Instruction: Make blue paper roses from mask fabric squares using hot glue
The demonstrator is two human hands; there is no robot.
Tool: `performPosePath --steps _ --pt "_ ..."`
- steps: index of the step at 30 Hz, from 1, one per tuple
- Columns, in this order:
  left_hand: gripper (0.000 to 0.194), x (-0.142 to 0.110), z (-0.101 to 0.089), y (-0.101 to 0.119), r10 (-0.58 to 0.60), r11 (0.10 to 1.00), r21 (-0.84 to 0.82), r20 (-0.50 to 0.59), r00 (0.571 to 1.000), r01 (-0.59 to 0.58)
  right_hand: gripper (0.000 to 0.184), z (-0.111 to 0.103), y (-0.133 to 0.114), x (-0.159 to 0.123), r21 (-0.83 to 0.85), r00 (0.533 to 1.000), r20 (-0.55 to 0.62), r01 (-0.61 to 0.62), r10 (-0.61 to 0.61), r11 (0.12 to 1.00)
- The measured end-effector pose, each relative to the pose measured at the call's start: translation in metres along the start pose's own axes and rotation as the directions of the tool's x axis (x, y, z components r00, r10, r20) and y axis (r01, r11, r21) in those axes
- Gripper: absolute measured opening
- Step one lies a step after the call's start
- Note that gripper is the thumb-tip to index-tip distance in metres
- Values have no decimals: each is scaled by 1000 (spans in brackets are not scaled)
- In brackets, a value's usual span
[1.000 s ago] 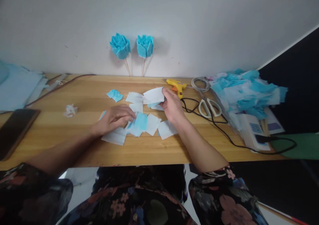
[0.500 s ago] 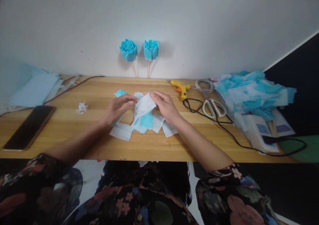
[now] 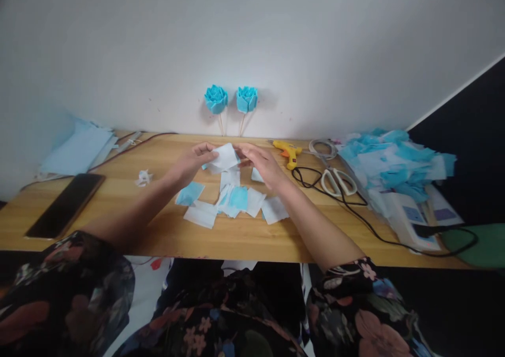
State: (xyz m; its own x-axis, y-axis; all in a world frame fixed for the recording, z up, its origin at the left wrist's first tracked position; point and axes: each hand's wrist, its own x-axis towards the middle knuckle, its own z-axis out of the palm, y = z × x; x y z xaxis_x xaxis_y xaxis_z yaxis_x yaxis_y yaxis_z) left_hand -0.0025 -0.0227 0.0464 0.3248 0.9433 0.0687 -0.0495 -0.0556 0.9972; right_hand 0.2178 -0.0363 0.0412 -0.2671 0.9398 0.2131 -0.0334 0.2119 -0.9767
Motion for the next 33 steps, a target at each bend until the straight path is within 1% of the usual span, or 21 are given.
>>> performPosePath --steps 3,5,7,9,11,13,16,18,20,23,25,27,29,31,33 --pt "32 10 2 -5 -1 993 115 48 999 -5 37 -7 -4 11 -223 999 -3 45 -47 974" --pt "27 16 5 -6 41 976 212 60 997 -53 35 -8 -7 20 -393 998 41 66 -54 917" --pt "22 23 8 -6 93 958 267 44 995 -101 31 -6 -8 30 -504 994 98 94 -52 858" --pt "18 28 8 -4 128 960 248 6 992 -126 28 -5 -7 40 -569 992 114 110 -54 815" --pt "15 32 5 -4 149 975 174 -43 988 -139 25 -6 -3 48 -592 994 88 102 -62 800" --pt "18 34 -1 -8 158 985 83 -87 984 -151 27 -8 4 54 -551 998 24 66 -63 832" --pt "27 37 -11 -18 144 990 15 -134 981 -143 30 -12 19 56 -347 995 -98 -13 -22 938" --pt "28 39 -15 -26 130 992 13 -168 977 -129 31 -15 28 55 -190 991 -131 -62 37 980" --pt "21 41 -16 -31 120 993 38 -175 977 -115 32 -17 32 53 -51 985 -135 -111 103 993" --pt "15 40 -14 -34 98 985 149 -98 990 -82 35 -23 28 50 98 980 -101 -162 172 982" --pt "16 37 -10 -33 82 952 296 -14 997 -74 35 -30 22 47 117 977 -31 -206 211 971" --pt "17 32 -7 -33 78 877 469 71 994 -102 32 -39 15 43 52 962 53 -272 270 961" --pt "21 28 -4 -33 95 774 610 156 983 -171 27 -50 12 40 -81 942 99 -314 321 946" --pt "28 25 -2 -34 114 668 702 230 967 -245 22 -60 10 37 -198 937 87 -317 338 928" --pt "32 22 0 -36 109 580 763 274 956 -285 18 -67 11 35 -248 935 48 -328 350 911"
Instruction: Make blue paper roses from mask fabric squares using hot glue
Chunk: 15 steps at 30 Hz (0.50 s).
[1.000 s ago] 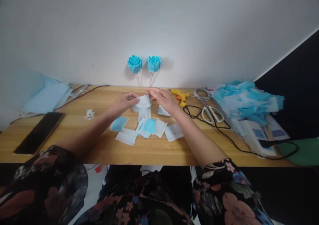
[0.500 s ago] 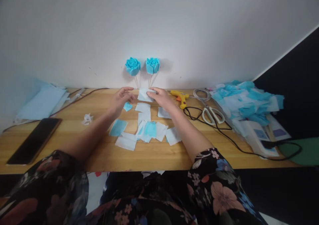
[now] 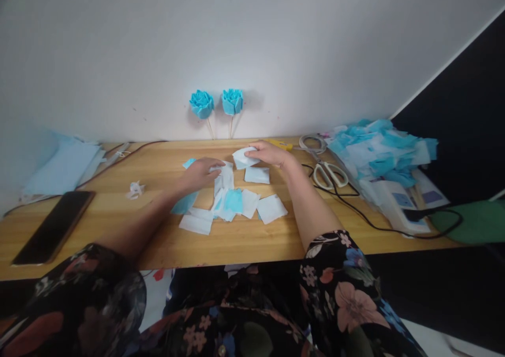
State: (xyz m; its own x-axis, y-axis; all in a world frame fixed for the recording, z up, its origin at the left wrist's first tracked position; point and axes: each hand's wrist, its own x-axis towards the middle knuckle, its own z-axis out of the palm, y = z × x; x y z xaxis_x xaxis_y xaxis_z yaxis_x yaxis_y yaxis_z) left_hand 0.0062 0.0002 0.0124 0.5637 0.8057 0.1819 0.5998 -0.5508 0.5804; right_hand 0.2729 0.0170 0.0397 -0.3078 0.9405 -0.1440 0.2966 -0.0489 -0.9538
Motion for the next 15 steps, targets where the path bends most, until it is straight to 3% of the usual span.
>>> performPosePath --steps 3,5,7,9,10,12,15 --pt "33 -3 1 3 19 997 71 46 999 -22 18 -4 4 -1 3 997 47 -67 67 998" --pt "33 -4 1 7 33 999 17 84 996 -35 21 -1 5 0 5 979 166 -119 117 993" --pt "31 -4 0 12 25 997 -74 89 996 -19 25 7 5 2 24 968 235 -98 89 995" --pt "27 -3 -1 14 -7 991 -134 27 1000 11 29 18 4 6 115 987 159 17 -36 993" --pt "25 -2 -1 15 -27 989 -148 -19 999 24 30 24 3 7 198 993 50 97 -109 975" --pt "24 -1 -2 13 -68 983 -177 -98 993 50 33 38 0 10 339 988 -85 147 -126 929" --pt "27 0 -4 11 -158 959 -259 -143 977 117 36 55 -7 12 461 990 -47 140 -133 876"
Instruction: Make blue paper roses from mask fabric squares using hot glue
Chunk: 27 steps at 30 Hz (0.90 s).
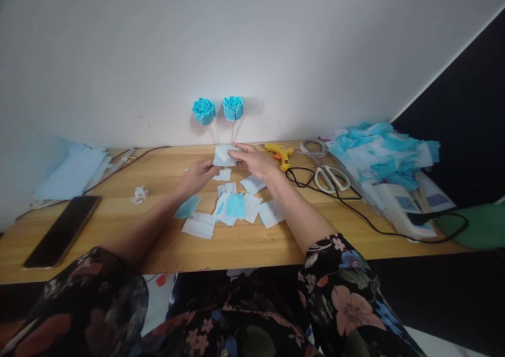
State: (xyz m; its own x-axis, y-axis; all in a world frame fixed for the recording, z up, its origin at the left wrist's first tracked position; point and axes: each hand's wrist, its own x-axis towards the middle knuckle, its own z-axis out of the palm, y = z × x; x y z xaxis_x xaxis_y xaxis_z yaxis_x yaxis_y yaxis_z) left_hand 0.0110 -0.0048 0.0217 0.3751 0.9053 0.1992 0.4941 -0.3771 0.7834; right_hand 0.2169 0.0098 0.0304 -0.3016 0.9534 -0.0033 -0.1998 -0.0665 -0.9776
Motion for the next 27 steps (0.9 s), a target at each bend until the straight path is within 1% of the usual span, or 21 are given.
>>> performPosePath --steps 2,6,7,9,13,15,17,20,23,25,27 --pt "29 0 -1 1 -47 997 -68 5 999 47 36 8 0 0 38 1000 -1 18 -18 999" --pt "31 -3 -2 6 -50 980 -184 125 991 72 39 14 1 1 67 995 -77 68 -63 995" --pt "32 -3 -2 7 -47 976 -205 138 989 75 39 13 2 1 66 993 -96 76 -70 995" --pt "36 -3 -2 7 -60 964 -250 113 992 87 39 12 3 3 55 989 -124 88 -80 995" --pt "42 0 -2 3 -95 915 -395 -28 995 76 39 9 6 5 40 986 -136 103 -97 994" --pt "41 2 -2 1 -110 887 -457 -85 990 60 40 10 7 6 14 985 -135 108 -105 994" --pt "40 4 -3 1 -132 865 -499 -117 984 57 42 12 7 5 -23 985 -137 104 -106 994" --pt "41 5 -3 0 -131 854 -517 -108 985 57 43 15 5 4 -65 988 -121 89 -96 994" --pt "37 5 -1 -3 -116 869 -492 -92 989 56 42 15 2 0 -130 993 -56 92 -100 987" --pt "35 5 0 -5 -115 883 -466 -96 989 58 37 13 0 -3 -219 993 9 121 -122 968" --pt "34 5 1 -7 -97 904 -425 -88 991 51 32 9 1 -8 -340 985 47 170 -164 925"
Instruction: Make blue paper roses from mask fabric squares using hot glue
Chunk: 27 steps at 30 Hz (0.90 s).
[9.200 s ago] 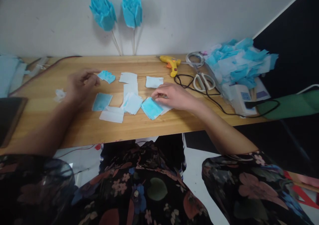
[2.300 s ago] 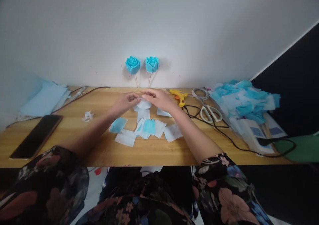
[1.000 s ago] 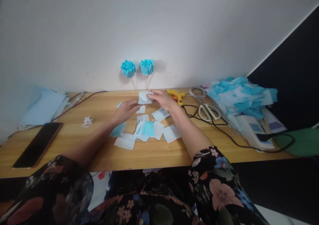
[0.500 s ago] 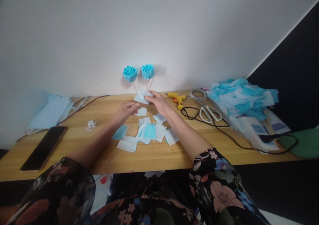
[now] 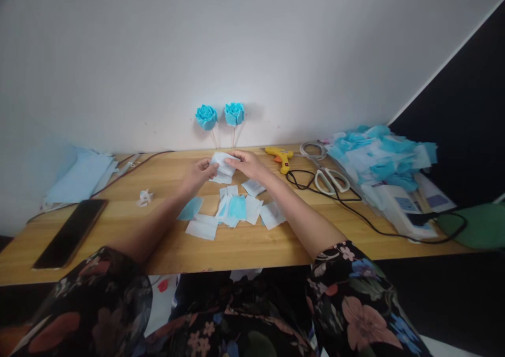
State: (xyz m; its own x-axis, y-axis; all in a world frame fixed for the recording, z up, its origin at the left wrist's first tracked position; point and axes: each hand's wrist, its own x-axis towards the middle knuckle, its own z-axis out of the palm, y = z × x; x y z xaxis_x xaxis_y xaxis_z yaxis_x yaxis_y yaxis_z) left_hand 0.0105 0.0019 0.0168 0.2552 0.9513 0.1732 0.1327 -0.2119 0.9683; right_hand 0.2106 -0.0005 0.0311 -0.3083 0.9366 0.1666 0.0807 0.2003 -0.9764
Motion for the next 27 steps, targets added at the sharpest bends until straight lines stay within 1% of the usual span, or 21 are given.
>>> performPosePath --steps 1,3,5,9,11,14,17,20,24,27 --pt "34 0 0 0 9 1000 23 17 1000 -10 31 -1 2 -3 -68 1000 -15 23 -25 997" --pt "34 -2 1 1 25 998 57 58 998 -28 31 -1 6 -9 -180 993 -100 45 -64 983" --pt "34 -4 1 3 29 996 79 89 996 -36 31 1 11 -14 -220 981 -177 37 -78 975" --pt "39 -4 1 3 39 995 86 74 996 -46 32 6 18 -19 -146 970 -231 41 -74 988" --pt "41 -2 -1 2 40 998 47 23 999 -41 34 6 21 -20 -110 960 -273 39 -68 993" --pt "38 1 -3 -1 24 999 -30 -82 996 -26 35 4 24 -19 -102 945 -323 28 -60 994" --pt "41 -1 -3 1 55 996 -66 -138 989 -65 36 4 25 -18 -83 939 -342 19 -46 996" --pt "46 -6 -1 5 89 993 -63 -111 990 -97 36 5 24 -18 -69 930 -363 26 -50 997" --pt "48 -9 2 6 80 996 -46 -39 996 -82 35 7 22 -19 -76 931 -360 41 -65 996" --pt "46 -8 4 4 70 997 -43 -40 997 -71 35 7 22 -20 -81 928 -366 37 -64 996"
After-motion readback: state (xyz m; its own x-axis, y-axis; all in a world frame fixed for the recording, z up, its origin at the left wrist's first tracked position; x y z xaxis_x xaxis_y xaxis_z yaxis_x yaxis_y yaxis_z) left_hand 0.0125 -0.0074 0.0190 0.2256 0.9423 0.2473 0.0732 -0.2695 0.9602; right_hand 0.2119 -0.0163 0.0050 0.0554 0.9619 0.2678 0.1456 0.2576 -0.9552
